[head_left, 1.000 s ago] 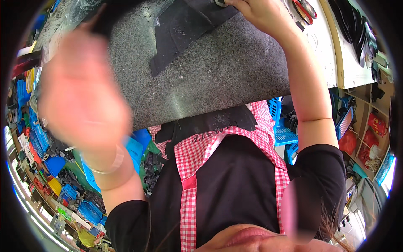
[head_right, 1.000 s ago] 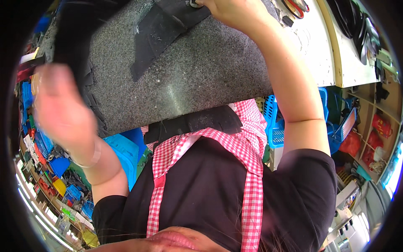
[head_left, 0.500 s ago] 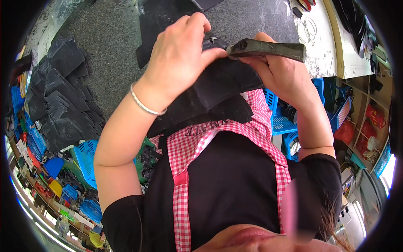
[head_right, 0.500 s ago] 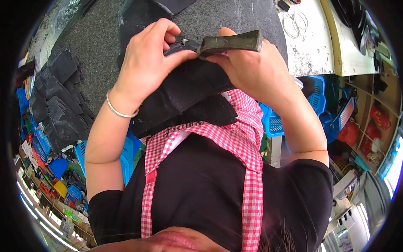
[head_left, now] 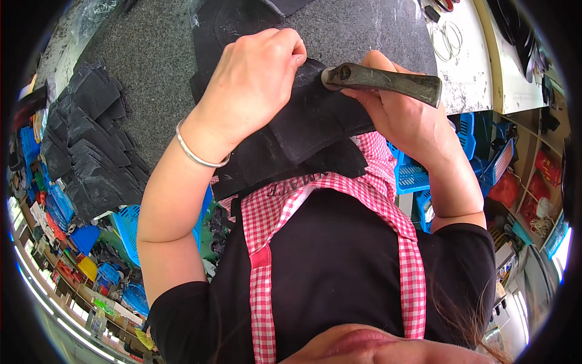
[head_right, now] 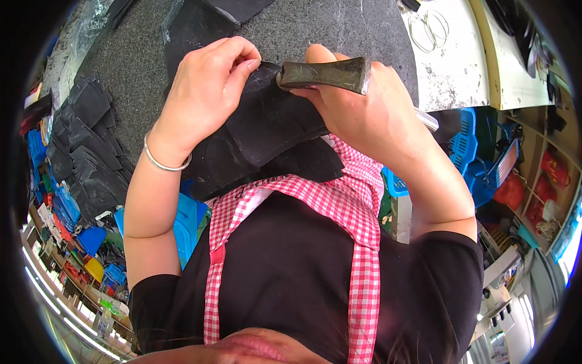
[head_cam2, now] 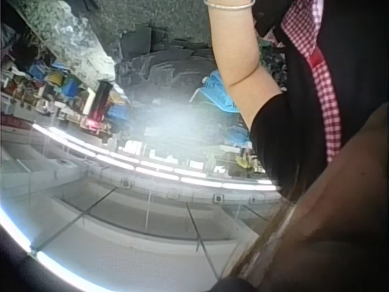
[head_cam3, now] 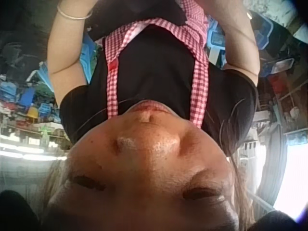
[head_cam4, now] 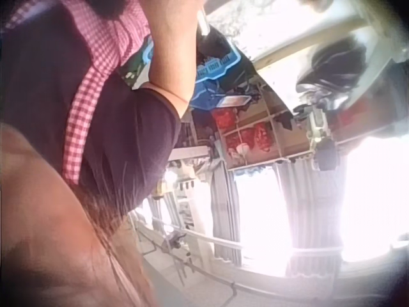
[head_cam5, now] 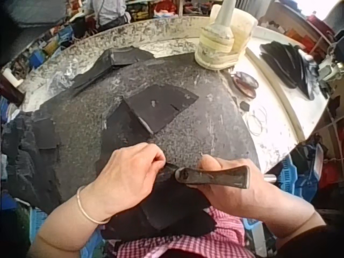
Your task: The person repeatedly scrapes the surface of black rubber sheets using a metal scraper. They hold the sheets with one hand and scrape with the other, periodically lifting and repositioning the sheets on the work surface.
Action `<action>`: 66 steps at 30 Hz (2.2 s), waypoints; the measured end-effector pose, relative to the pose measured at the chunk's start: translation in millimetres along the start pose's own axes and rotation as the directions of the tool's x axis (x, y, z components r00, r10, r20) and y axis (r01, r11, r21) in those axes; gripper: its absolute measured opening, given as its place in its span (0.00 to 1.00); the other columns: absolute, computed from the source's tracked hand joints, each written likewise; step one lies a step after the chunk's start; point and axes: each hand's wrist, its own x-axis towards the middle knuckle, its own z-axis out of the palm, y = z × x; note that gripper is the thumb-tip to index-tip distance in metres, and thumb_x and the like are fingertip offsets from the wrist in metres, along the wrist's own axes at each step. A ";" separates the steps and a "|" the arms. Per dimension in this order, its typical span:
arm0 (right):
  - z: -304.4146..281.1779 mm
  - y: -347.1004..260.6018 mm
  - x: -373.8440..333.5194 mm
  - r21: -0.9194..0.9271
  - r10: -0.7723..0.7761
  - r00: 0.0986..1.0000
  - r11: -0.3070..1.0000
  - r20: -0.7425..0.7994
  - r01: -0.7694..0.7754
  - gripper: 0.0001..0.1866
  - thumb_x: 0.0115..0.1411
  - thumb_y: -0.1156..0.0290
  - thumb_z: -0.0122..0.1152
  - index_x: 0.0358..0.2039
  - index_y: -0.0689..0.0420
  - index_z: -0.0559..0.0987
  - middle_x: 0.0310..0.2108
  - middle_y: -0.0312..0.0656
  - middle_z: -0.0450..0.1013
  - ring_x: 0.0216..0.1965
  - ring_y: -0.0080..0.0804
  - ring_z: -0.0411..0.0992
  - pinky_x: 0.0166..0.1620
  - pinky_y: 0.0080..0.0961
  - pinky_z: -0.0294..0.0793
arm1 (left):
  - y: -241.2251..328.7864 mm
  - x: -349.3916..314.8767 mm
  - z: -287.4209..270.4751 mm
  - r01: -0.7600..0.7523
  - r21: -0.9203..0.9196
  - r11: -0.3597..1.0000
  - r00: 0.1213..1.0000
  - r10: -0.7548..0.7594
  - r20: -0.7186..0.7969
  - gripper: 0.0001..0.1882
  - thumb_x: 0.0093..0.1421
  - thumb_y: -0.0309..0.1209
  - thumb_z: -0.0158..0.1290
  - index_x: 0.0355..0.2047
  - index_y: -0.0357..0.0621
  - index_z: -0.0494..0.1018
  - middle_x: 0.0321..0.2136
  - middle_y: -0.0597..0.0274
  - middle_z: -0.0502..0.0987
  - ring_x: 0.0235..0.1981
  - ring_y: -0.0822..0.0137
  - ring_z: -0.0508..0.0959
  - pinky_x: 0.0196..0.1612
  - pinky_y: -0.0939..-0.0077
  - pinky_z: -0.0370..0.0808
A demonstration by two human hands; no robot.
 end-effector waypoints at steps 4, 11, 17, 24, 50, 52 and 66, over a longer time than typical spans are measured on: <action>-1.9 -4.9 -1.4 0.016 0.111 0.992 0.994 0.055 -0.112 0.12 0.68 0.65 0.73 0.41 0.56 0.78 0.31 0.51 0.79 0.36 0.60 0.80 0.35 0.46 0.78 | 0.6 3.3 -2.2 -0.025 -0.009 1.000 0.998 0.025 0.051 0.05 0.65 0.25 0.64 0.37 0.36 0.82 0.29 0.50 0.85 0.30 0.54 0.88 0.36 0.66 0.83; -1.8 -6.4 -1.8 0.009 0.139 0.987 0.990 0.077 -0.140 0.12 0.69 0.64 0.73 0.42 0.56 0.78 0.31 0.51 0.79 0.37 0.60 0.80 0.35 0.47 0.78 | -3.1 18.1 -9.2 -0.028 -0.044 0.999 0.979 0.036 0.202 0.06 0.58 0.25 0.65 0.33 0.35 0.80 0.26 0.50 0.84 0.29 0.52 0.87 0.35 0.64 0.83; 3.4 -1.5 -3.6 -0.032 0.026 1.000 0.999 -0.003 -0.026 0.13 0.70 0.63 0.71 0.40 0.56 0.75 0.25 0.49 0.78 0.30 0.58 0.81 0.29 0.46 0.79 | 11.5 12.1 4.8 -0.189 0.272 0.943 0.981 0.166 0.103 0.09 0.51 0.26 0.64 0.27 0.38 0.74 0.23 0.49 0.79 0.29 0.44 0.85 0.34 0.52 0.83; 5.6 2.9 -5.3 -0.043 -0.044 0.998 0.998 -0.039 0.042 0.15 0.71 0.61 0.70 0.41 0.55 0.73 0.23 0.49 0.78 0.26 0.56 0.81 0.26 0.46 0.79 | 14.8 10.5 16.2 -0.225 0.291 0.930 0.974 0.203 0.102 0.05 0.54 0.22 0.61 0.28 0.40 0.75 0.24 0.49 0.78 0.29 0.45 0.84 0.35 0.53 0.84; 8.4 -1.3 -4.7 -0.048 0.004 1.000 0.999 -0.019 -0.005 0.14 0.71 0.61 0.69 0.41 0.56 0.74 0.26 0.49 0.79 0.29 0.56 0.82 0.29 0.46 0.80 | -14.9 3.4 2.1 -0.166 0.537 0.827 0.979 0.202 -0.007 0.07 0.63 0.28 0.64 0.35 0.45 0.75 0.30 0.58 0.79 0.30 0.53 0.85 0.34 0.61 0.84; 8.2 0.6 -2.3 -0.055 -0.063 0.996 0.997 -0.056 0.060 0.15 0.72 0.60 0.68 0.41 0.55 0.73 0.24 0.48 0.79 0.26 0.54 0.82 0.26 0.45 0.80 | -25.6 7.6 -18.5 -0.137 0.440 0.887 0.961 0.227 -0.159 0.03 0.67 0.28 0.62 0.36 0.47 0.78 0.31 0.62 0.82 0.29 0.61 0.86 0.32 0.65 0.83; 4.0 -5.7 -6.2 -0.001 0.092 0.995 0.996 0.032 -0.092 0.10 0.71 0.65 0.71 0.42 0.56 0.80 0.30 0.49 0.78 0.33 0.56 0.80 0.35 0.43 0.78 | 27.4 -100.1 -139.8 0.409 0.027 0.912 0.873 -0.400 0.280 0.05 0.65 0.25 0.65 0.37 0.36 0.80 0.32 0.54 0.81 0.32 0.61 0.83 0.38 0.67 0.80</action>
